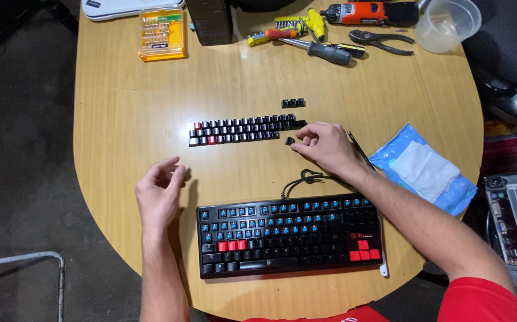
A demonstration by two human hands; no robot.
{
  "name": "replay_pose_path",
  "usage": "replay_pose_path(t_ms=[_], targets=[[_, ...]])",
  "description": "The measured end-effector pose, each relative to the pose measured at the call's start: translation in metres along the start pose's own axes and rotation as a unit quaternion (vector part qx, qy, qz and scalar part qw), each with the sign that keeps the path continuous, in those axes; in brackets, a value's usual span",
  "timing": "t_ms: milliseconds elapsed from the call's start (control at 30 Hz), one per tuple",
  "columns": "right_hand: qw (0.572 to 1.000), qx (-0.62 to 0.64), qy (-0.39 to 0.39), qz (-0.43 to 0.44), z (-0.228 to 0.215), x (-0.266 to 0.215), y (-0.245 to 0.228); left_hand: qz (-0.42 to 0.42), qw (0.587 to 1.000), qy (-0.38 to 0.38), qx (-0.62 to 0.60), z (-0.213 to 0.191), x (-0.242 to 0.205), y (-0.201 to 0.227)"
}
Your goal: The person assembles a mechanical keyboard by placing keycaps onto switches. They pick up keycaps from a row on the table and press them into place on the keyboard, working across multiple rows.
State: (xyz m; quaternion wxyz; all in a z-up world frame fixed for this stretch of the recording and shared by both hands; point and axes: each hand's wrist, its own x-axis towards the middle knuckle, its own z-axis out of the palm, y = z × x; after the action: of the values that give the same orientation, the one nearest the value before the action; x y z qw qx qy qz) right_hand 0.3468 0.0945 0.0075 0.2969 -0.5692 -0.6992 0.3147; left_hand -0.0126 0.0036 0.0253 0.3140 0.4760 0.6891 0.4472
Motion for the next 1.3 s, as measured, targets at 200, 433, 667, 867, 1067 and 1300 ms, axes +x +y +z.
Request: replay_pose_path(t_ms=[200, 433, 667, 867, 1067, 1300], targets=[[0.999, -0.038, -0.004, -0.014, 0.009, 0.010, 0.005, 0.012, 0.999, -0.011, 0.039, 0.008, 0.004, -0.018], [0.998, -0.067, 0.003, -0.011, 0.015, 0.015, 0.004, 0.033, 0.998, -0.019, 0.048, 0.005, 0.003, -0.018], [0.998, -0.055, 0.016, -0.004, 0.015, 0.015, 0.000, 0.056, 0.997, -0.024, 0.056, 0.006, 0.003, -0.021], [0.998, -0.057, 0.016, -0.012, 0.018, 0.017, 0.001, 0.058, 0.996, -0.025, 0.061, 0.007, 0.003, -0.021], [0.998, -0.056, 0.017, -0.014, 0.019, 0.018, 0.001, 0.057, 0.996, -0.026, 0.060, 0.006, 0.004, -0.021], [0.998, -0.058, 0.015, -0.008, 0.020, 0.018, 0.003, 0.064, 0.996, -0.027, 0.060, 0.006, 0.005, -0.022]])
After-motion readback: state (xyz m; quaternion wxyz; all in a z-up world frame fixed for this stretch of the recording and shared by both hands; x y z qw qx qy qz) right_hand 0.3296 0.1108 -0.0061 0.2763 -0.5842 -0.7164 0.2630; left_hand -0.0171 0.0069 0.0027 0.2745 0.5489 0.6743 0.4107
